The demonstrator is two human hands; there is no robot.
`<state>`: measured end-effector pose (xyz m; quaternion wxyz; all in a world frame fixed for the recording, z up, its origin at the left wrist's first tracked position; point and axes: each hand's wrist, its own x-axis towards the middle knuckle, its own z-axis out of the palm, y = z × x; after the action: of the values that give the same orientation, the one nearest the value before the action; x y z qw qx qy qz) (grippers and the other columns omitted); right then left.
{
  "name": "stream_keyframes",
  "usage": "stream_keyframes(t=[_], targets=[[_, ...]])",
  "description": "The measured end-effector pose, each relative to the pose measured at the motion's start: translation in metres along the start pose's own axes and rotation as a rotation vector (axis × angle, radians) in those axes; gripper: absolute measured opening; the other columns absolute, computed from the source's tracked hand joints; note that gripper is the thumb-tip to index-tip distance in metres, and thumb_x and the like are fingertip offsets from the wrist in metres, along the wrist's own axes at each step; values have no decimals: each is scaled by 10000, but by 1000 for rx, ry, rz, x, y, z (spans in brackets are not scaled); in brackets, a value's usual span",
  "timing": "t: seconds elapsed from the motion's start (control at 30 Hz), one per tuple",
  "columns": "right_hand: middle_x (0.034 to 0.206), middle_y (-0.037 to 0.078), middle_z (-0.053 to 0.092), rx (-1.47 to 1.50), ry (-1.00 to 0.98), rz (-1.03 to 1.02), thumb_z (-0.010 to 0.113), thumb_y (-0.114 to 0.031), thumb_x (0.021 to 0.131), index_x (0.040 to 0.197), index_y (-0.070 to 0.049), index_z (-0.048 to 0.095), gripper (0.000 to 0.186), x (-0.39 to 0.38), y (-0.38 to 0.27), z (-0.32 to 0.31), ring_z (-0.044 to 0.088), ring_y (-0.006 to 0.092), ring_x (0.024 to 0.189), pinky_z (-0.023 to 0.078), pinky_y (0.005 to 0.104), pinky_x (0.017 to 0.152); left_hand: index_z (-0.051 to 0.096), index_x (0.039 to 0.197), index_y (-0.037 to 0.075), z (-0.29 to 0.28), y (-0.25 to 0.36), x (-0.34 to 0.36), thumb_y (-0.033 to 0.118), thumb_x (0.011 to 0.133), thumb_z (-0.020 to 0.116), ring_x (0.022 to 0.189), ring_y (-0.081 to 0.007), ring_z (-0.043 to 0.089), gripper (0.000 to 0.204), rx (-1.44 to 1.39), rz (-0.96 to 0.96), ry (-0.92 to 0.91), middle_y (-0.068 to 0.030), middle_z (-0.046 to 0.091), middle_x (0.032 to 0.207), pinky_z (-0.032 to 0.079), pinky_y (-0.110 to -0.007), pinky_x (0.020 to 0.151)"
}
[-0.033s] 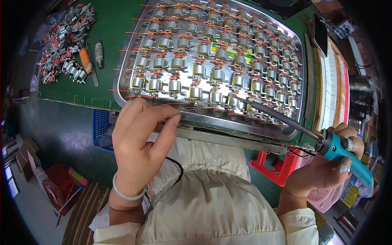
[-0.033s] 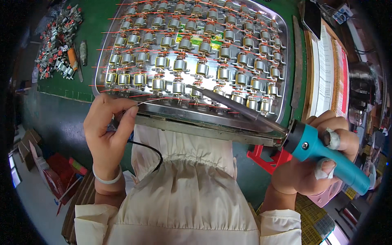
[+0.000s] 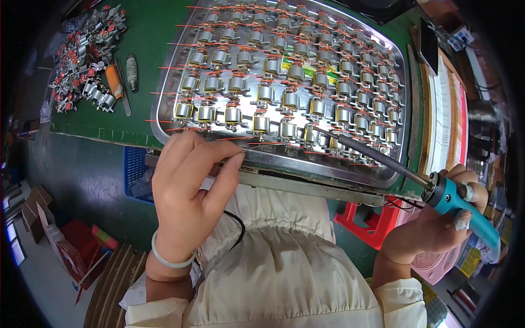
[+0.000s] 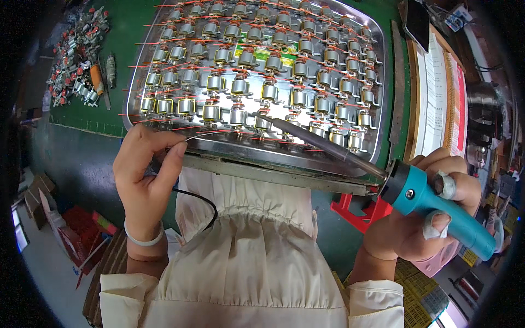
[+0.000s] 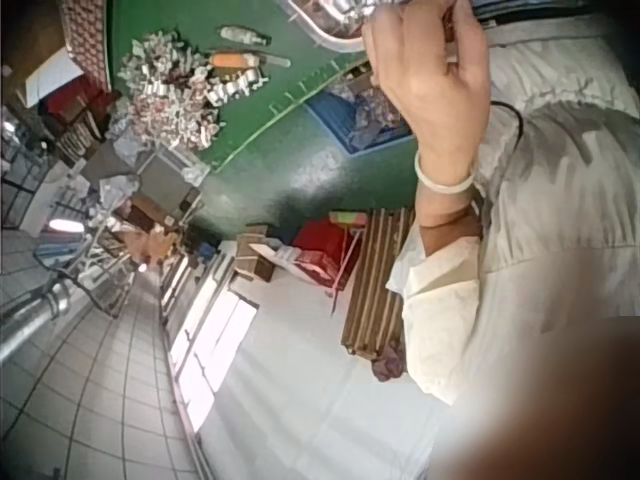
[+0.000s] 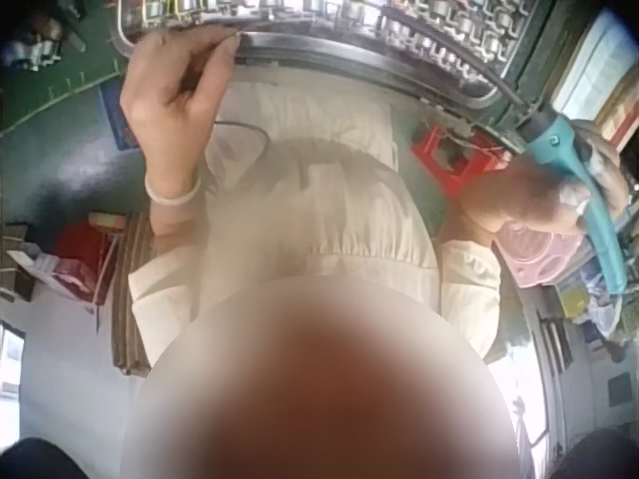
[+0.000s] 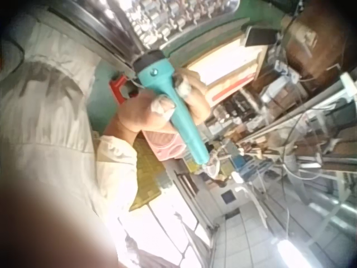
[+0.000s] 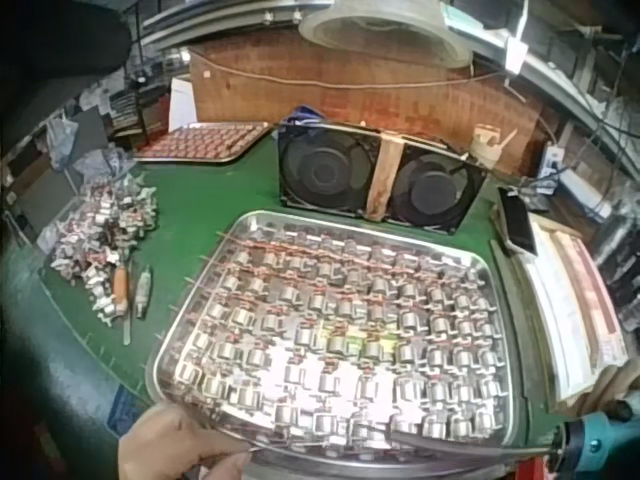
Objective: Soldering wires onto small electronic motors arranged in a tray at a workshop bench.
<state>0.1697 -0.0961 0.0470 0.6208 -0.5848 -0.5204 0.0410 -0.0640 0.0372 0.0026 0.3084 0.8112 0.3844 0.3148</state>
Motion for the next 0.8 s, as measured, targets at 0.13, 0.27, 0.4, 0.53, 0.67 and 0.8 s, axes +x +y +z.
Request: stream_keyframes(t=[0.13,0.27,0.4,0.53,0.67,0.8], targets=[[619,73,381,-32,-32,-2,520,-285,713,810,-33,419,288,-1,0,-11,370,154,542,316,255,492,564,690,29,4,3,1,6,585,613,527,-180,410,118,30,56,-26,-45,414,556,322,-270,475],[621,78,385,-25,-5,11,523,-279,710,812,-29,420,289,-3,0,-14,375,155,543,322,260,495,564,690,31,7,5,0,6,585,611,533,-184,410,118,43,55,-50,-44,417,560,325,-275,481],[657,107,378,100,-80,63,469,-241,698,844,10,426,293,-7,3,-24,353,191,625,351,275,585,564,688,31,10,7,0,2,582,611,541,-189,418,120,56,71,-37,-47,427,565,330,-282,482],[659,102,370,103,-64,58,473,-240,699,842,9,422,292,-8,4,-23,347,188,626,353,273,585,563,688,30,11,9,0,0,582,611,543,-193,420,120,69,72,-40,-50,435,569,333,-285,482],[653,94,365,91,-62,58,475,-240,694,837,8,422,291,-8,3,-23,337,181,617,335,268,565,562,688,29,11,11,0,3,583,612,543,-193,421,119,73,82,-54,-51,436,570,334,-285,482],[648,90,366,91,-39,69,476,-244,689,829,4,424,289,-9,3,-21,331,177,613,315,265,544,560,684,27,9,9,-1,1,585,610,538,-185,424,114,69,58,-54,-48,439,568,331,-276,479]])
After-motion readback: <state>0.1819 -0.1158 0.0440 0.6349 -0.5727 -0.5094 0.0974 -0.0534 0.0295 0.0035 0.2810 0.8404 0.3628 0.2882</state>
